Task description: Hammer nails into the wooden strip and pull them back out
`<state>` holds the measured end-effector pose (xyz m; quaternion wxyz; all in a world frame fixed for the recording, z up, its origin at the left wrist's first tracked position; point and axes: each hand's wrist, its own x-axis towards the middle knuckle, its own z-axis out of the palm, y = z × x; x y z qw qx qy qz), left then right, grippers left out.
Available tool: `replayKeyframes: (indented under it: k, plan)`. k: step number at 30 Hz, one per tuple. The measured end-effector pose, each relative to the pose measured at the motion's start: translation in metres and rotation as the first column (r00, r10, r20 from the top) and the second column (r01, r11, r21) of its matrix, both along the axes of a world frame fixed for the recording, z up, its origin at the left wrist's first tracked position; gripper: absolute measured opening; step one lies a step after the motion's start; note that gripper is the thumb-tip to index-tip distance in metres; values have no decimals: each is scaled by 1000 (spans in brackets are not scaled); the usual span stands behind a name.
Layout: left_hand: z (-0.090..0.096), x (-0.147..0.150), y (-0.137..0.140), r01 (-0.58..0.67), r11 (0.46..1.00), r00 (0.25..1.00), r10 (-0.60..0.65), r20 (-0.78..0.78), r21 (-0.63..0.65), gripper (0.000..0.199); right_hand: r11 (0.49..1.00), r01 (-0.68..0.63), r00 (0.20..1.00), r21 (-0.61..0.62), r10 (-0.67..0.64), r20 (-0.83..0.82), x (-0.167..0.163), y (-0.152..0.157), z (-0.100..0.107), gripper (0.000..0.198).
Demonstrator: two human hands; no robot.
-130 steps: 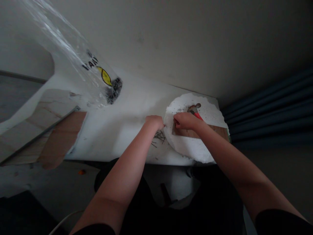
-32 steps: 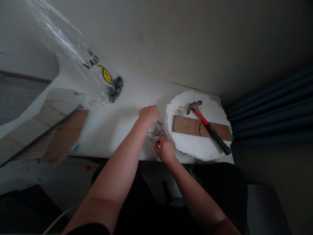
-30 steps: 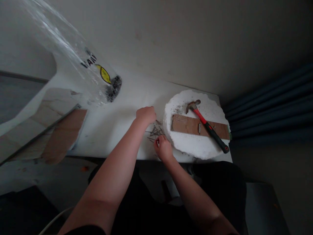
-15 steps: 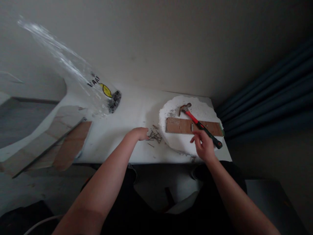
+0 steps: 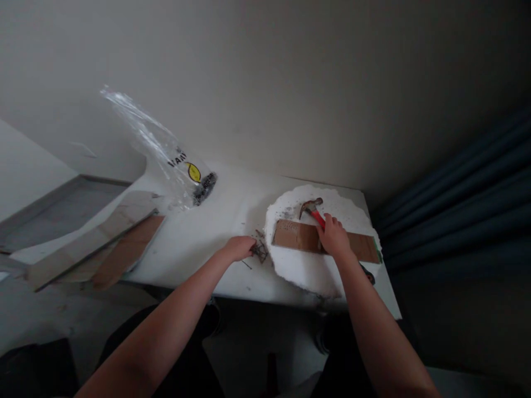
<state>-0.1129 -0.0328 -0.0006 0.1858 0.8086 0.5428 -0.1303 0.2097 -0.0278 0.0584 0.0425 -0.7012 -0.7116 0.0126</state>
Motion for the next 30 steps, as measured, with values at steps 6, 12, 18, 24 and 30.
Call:
replayKeyframes:
  k: [6,12,18,24,30]
  plan:
    - [-2,-3,13,49,997,997,-45,66,-59,14,999,-42,999,0,42,2,8,1,-1,37]
    - [15,-16,29,-8,997,996,15,84,-75,10,998,-67,998,20,67,-13,13,-7,-9,44]
    - [32,-21,40,-82,993,979,96,180,-84,12,997,-63,997,40,64,-31,14,-8,-9,43]
    - [44,-5,38,-186,979,723,192,663,-81,16,998,-31,999,48,33,-29,10,-7,-10,41]
    - [47,25,35,-279,945,381,273,883,-171,17,998,-9,1000,69,10,-20,9,-6,-14,40]
